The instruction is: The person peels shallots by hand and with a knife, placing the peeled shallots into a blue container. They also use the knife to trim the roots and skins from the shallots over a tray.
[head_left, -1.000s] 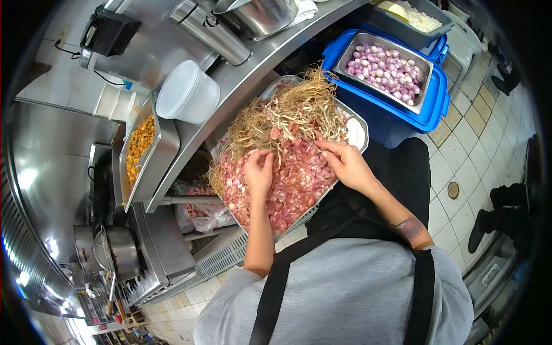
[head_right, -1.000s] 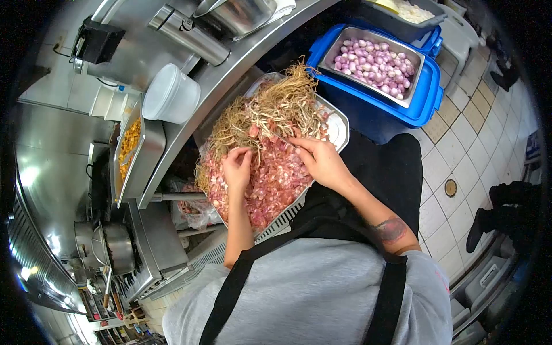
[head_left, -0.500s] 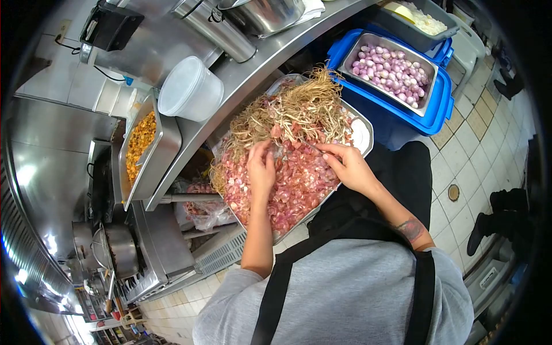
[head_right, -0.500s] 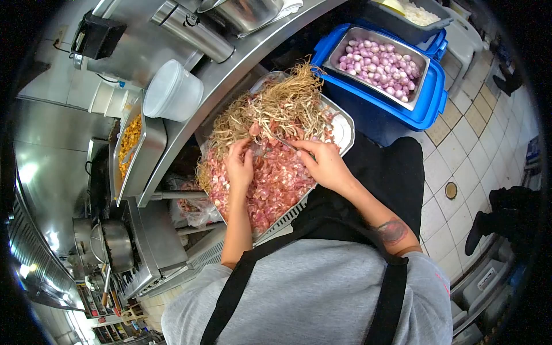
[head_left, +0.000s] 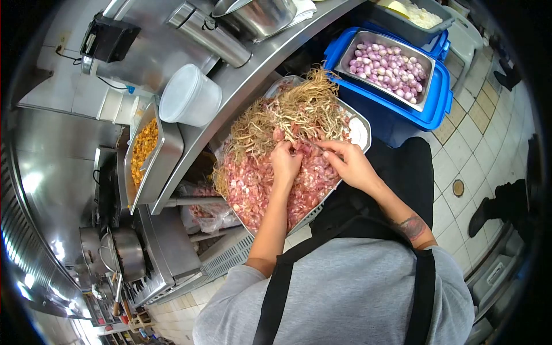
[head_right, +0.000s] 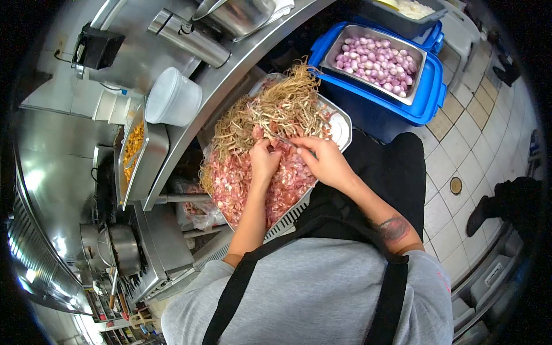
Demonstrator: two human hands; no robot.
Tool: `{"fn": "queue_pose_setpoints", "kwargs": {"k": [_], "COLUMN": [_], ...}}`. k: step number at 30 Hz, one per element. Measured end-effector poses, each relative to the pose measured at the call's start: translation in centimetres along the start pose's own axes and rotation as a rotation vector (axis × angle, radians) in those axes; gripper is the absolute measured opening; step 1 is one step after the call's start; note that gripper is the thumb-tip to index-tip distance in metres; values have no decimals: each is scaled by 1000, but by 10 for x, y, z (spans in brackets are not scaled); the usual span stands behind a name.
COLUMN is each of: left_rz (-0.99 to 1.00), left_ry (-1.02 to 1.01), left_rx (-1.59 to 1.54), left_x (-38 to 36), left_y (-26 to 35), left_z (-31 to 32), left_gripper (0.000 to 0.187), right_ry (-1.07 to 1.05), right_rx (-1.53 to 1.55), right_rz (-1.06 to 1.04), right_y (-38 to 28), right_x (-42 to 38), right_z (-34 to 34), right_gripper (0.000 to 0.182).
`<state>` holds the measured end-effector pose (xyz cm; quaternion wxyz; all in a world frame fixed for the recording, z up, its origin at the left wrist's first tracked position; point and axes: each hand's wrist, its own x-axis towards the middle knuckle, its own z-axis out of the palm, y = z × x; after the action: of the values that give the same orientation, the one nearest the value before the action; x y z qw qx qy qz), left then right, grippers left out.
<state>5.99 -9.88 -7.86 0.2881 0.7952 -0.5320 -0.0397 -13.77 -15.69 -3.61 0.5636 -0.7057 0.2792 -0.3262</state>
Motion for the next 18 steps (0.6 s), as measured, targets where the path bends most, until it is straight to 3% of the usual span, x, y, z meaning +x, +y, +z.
{"fn": "queue_pose_setpoints", "kwargs": {"k": [2,7,10,11,15,18], "left_rz": [12,49,-311,-173,-218,-206], "left_ry": [1,-104,-325,-177,-123,126], "left_rx": [31,43,10,-121,75,-144], "left_x": [0,-8,-17,-27,-32,-15], "left_y": [1,9,14,-11,6,1], "left_z": [7,-9,-29,-18,-46,-43], "left_gripper": [23,26,25,23,25,26], "right_ry": [32,12,14,19,3,4], "right_rx": [3,23,23,24,0,-39], "right_rz": [-110,-88,-92,-105,-88,-152], "right_y": [10,3,2,4,4,9], "right_x": [-2,-5,-7,-7,-7,-5], "right_z": [3,-4,-8,-8,-6,1], "right_gripper": [25,25,25,25,24,24]}}
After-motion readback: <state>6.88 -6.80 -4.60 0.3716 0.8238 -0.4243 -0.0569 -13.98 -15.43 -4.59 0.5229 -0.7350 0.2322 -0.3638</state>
